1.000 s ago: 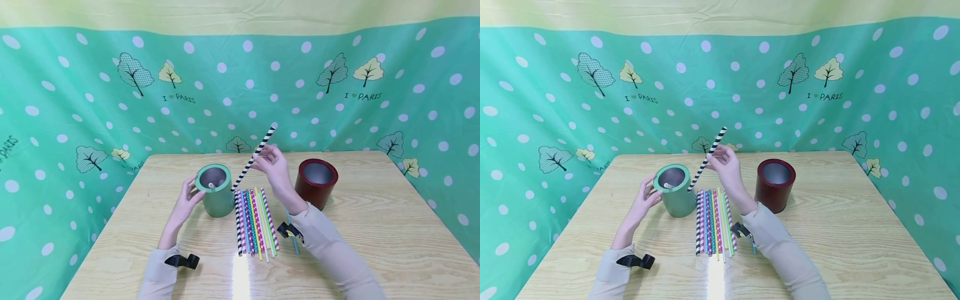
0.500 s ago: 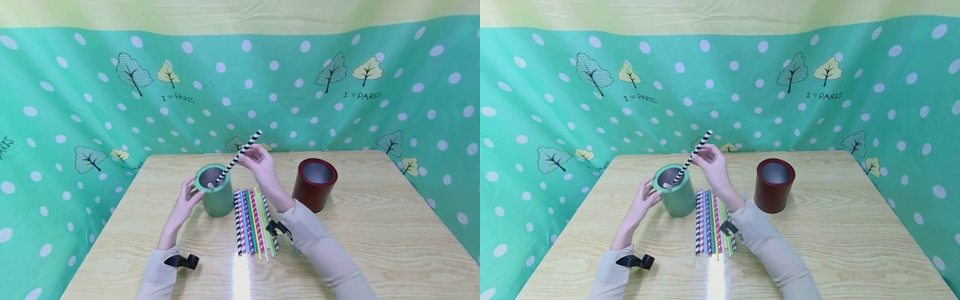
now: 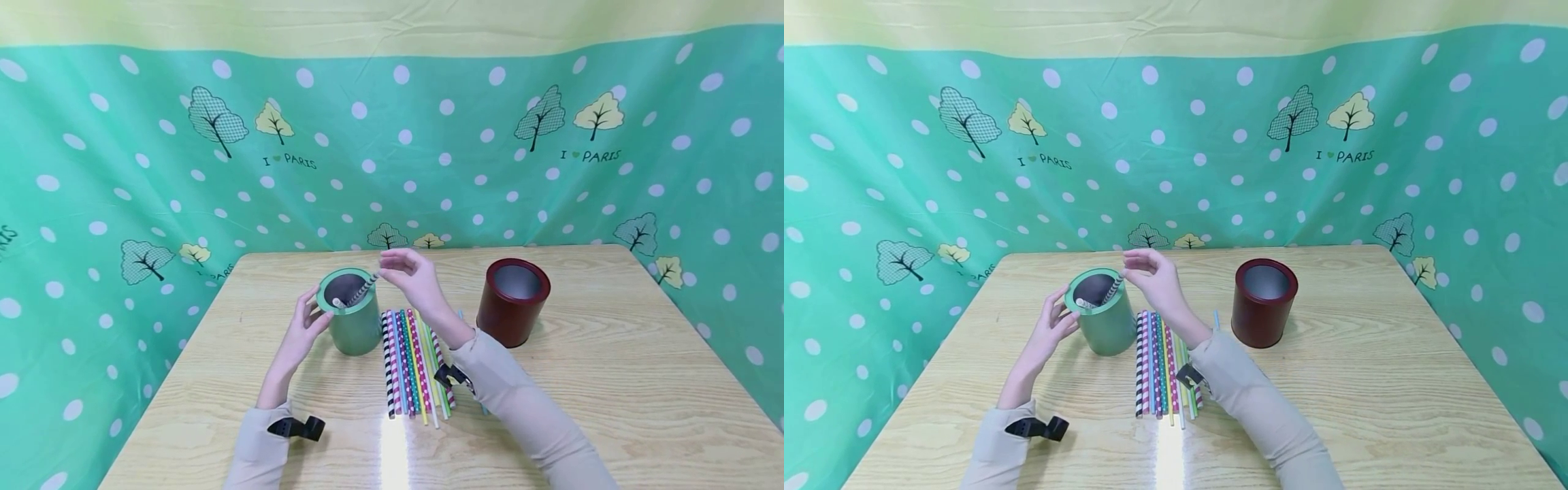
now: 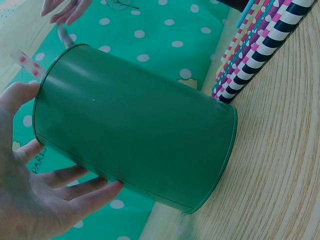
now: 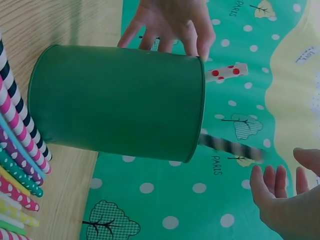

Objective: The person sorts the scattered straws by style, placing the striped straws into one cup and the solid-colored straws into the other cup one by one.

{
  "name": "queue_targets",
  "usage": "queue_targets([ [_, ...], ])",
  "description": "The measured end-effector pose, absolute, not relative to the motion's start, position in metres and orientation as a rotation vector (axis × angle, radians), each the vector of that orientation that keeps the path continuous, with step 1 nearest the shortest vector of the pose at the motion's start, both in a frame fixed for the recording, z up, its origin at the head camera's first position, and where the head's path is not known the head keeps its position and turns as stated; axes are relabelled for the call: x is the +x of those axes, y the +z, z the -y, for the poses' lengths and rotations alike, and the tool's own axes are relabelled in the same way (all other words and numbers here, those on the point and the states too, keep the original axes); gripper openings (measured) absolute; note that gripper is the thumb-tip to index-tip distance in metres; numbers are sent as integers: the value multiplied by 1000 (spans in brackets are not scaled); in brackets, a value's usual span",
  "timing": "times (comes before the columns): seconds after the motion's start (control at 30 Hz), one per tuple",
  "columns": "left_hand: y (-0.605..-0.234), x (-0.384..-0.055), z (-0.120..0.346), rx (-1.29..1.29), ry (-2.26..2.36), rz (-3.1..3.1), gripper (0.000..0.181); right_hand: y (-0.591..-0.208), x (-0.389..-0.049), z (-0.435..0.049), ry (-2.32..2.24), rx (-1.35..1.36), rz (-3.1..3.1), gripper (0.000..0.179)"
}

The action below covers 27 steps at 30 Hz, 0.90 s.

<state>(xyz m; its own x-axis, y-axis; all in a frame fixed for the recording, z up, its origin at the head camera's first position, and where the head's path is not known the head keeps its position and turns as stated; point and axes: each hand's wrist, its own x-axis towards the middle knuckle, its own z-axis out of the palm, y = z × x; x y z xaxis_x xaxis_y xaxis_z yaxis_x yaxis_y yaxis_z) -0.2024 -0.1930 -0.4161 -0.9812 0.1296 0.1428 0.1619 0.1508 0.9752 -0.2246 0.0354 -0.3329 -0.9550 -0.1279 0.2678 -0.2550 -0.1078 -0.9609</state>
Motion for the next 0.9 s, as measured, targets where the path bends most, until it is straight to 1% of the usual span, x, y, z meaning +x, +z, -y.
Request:
queue_targets([
  [0.47, -416, -202, 194, -291, -2019, 2353, 59, -351, -224, -55, 2002, 512, 2360, 30],
  [0.9, -416, -202, 193, -288, -2022, 2346, 58, -389, -233, -83, 1780, 573, 2655, 28],
])
